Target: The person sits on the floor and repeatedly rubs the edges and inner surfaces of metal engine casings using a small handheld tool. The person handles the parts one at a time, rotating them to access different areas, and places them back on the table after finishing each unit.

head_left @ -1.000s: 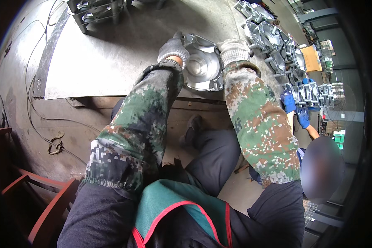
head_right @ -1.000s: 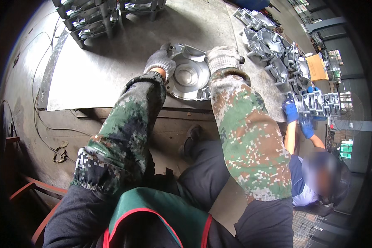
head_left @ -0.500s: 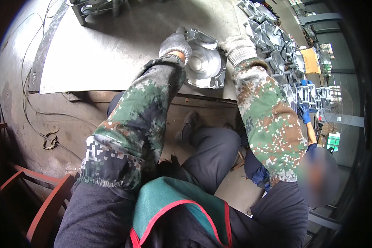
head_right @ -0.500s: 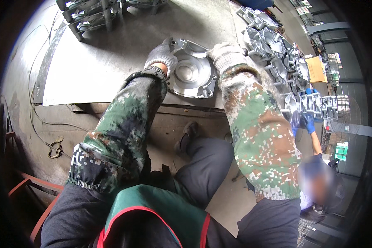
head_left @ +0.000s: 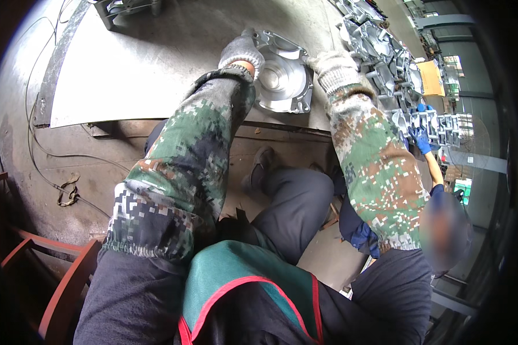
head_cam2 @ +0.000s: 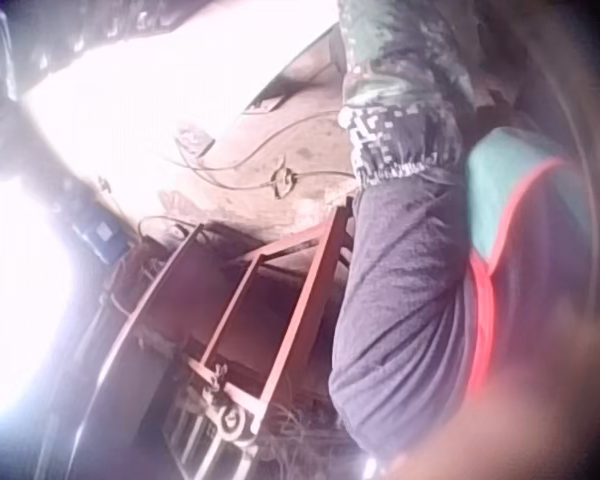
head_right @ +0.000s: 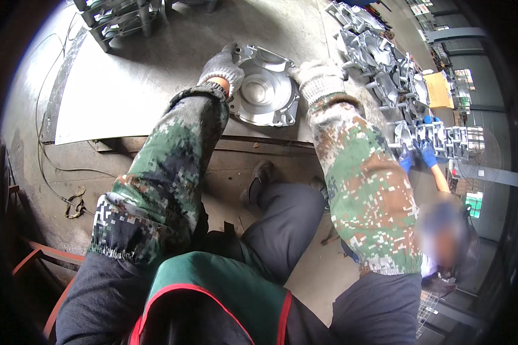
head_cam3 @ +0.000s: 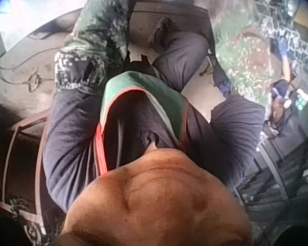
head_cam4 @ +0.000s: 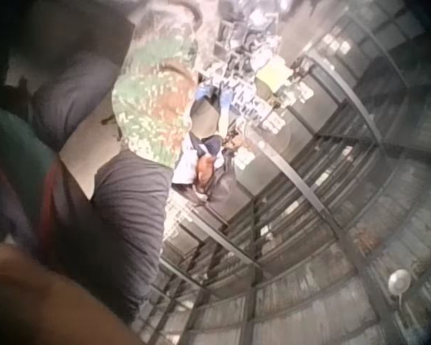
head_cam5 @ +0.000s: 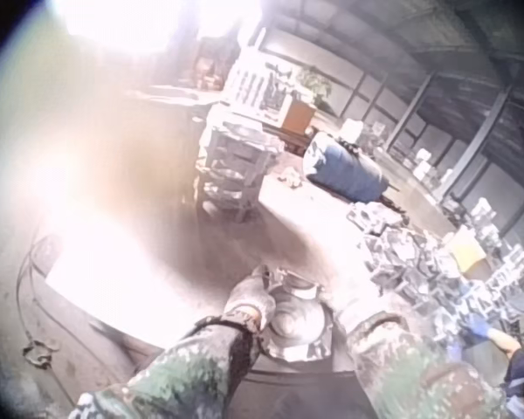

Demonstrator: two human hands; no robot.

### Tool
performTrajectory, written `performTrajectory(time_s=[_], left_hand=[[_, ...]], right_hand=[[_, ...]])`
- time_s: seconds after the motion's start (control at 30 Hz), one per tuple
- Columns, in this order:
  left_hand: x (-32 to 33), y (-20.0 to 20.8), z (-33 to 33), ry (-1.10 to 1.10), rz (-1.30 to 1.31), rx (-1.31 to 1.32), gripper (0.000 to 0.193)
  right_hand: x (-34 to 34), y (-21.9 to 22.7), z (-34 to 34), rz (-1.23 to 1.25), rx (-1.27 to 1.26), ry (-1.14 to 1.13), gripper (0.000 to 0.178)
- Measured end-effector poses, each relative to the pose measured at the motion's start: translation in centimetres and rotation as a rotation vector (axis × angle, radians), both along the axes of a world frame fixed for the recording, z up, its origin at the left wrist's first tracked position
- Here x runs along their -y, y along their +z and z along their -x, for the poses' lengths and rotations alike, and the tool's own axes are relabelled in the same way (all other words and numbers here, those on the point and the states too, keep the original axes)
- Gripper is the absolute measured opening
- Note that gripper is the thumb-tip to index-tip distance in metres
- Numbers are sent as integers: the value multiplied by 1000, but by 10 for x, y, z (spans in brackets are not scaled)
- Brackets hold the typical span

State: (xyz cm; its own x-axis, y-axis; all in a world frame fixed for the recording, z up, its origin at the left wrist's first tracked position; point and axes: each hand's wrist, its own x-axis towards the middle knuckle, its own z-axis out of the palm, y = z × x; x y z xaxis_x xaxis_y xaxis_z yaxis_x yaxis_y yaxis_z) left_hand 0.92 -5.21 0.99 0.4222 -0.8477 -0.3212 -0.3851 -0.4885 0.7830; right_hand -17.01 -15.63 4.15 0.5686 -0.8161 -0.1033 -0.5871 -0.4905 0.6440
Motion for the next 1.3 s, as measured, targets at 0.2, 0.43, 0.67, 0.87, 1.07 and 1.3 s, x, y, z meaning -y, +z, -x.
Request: performTrajectory(time_s=[0.2, 0.43, 0.67, 0.87, 1.07, 1.3], left_hand=[[2, -6, 17, 166, 32, -201, 81], [6, -21, 26, 236, 116, -170, 87], [3, -12, 32, 206, 77, -168, 84], [9, -6, 37, 186, 42, -223, 80], [3, -10, 34, 224, 75, -195, 80], [42, -82, 28, 334, 47, -161, 71]], right_hand=[[-23, -13, 43, 53, 7, -116, 24], [-82, 29, 42, -283, 104, -75, 27], [-67, 14, 61, -274, 105, 12, 27], [-60, 12, 66, -217, -1, -84, 32], [-54, -10, 74, -153, 50, -55, 37], [-57, 3, 88, -187, 270, 44, 38]])
